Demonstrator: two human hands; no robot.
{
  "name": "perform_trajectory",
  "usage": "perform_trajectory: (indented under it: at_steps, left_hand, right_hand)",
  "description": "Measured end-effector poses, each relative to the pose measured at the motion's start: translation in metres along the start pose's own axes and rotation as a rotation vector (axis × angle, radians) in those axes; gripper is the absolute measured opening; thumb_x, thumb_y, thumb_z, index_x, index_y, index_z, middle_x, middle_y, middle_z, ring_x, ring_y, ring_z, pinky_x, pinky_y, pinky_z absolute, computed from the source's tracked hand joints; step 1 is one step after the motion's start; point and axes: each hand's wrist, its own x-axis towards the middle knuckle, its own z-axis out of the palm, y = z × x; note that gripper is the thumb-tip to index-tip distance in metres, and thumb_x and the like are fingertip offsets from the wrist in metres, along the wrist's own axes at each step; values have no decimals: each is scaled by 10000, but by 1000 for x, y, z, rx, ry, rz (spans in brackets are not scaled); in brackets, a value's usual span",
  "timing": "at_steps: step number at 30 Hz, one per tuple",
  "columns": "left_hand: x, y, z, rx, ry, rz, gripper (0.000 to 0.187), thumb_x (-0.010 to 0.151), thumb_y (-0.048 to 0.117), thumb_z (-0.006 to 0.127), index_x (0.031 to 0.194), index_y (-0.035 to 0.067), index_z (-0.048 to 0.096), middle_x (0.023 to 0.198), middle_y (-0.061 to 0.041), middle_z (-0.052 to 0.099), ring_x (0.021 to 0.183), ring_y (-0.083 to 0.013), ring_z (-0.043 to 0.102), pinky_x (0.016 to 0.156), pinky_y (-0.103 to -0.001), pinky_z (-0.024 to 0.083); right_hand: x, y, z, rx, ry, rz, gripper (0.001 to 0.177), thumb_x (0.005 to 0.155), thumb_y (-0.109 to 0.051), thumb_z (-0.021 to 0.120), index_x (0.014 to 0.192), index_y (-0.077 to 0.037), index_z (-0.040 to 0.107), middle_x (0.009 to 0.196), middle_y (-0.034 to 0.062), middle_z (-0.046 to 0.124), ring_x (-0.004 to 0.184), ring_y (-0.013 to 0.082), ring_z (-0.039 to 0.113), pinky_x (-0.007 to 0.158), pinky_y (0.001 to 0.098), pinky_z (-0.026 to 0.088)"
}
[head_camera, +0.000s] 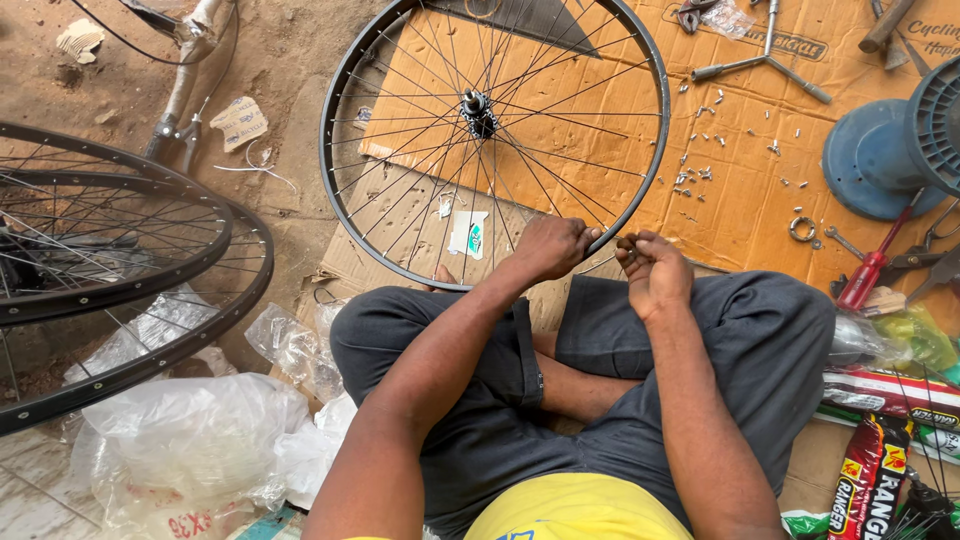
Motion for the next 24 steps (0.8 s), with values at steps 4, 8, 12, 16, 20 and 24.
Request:
perform_trajectory:
  at_steps: [4, 8, 12, 16, 20, 24]
  left_hand:
    - [1, 3, -4, -220, -55, 169, 388, 930, 397, 571, 985, 45, 723, 903, -172, 752, 889, -351, 721, 798, -487, 556]
    - [-2, 0, -4, -15, 76, 121, 438, 1003, 452, 530, 971, 69, 741, 911, -187, 732, 921, -385, 683, 825, -515, 511]
    - [2, -2, 3, -91, -69, 52, 435, 1000, 442, 509, 942, 71, 730, 903, -178, 741, 900, -358, 714, 839, -489, 534]
    - [1, 2, 7, -43, 53, 142, 353, 957, 376, 540, 937, 78, 727, 881, -165, 749, 897, -366, 705, 848, -528, 498]
    - [-2, 7, 14, 111, 31, -21, 512, 1079, 463, 443, 908, 84, 741, 889, -175, 748, 938, -361, 694, 993, -555, 428]
    - [7, -14, 7, -125, -63, 112, 405, 983, 446, 519, 975, 92, 716, 945, -164, 729, 956, -364, 679, 907, -567, 509]
  right_hand:
    - [6, 11, -13, 120, -46, 61, 360, 968, 39, 442, 1321, 86, 495, 1117, 211, 675, 1001, 294, 690, 922, 374, 592]
    - [8, 23, -13, 226, -50, 64, 284, 1016, 11, 466, 1283, 85, 528, 1070, 193, 653, 962, 285, 669, 901, 396, 596]
    - [3, 26, -13, 185, -4, 44, 234, 1005, 0, 491, 1217, 42, 582, 1039, 161, 680, 930, 273, 684, 837, 401, 612]
    - [-3, 18, -7, 136, 64, -68, 162, 1014, -68, 581, 1170, -49, 620, 951, 112, 703, 825, 234, 693, 690, 374, 596]
    - [-10, 13, 3, 129, 66, -113, 103, 1007, -93, 664, 1098, -67, 622, 903, 98, 706, 777, 223, 710, 642, 364, 603]
    - [-14, 10, 7, 129, 67, -103, 113, 968, -83, 721, 1048, -47, 650, 889, 95, 720, 766, 210, 716, 630, 346, 600]
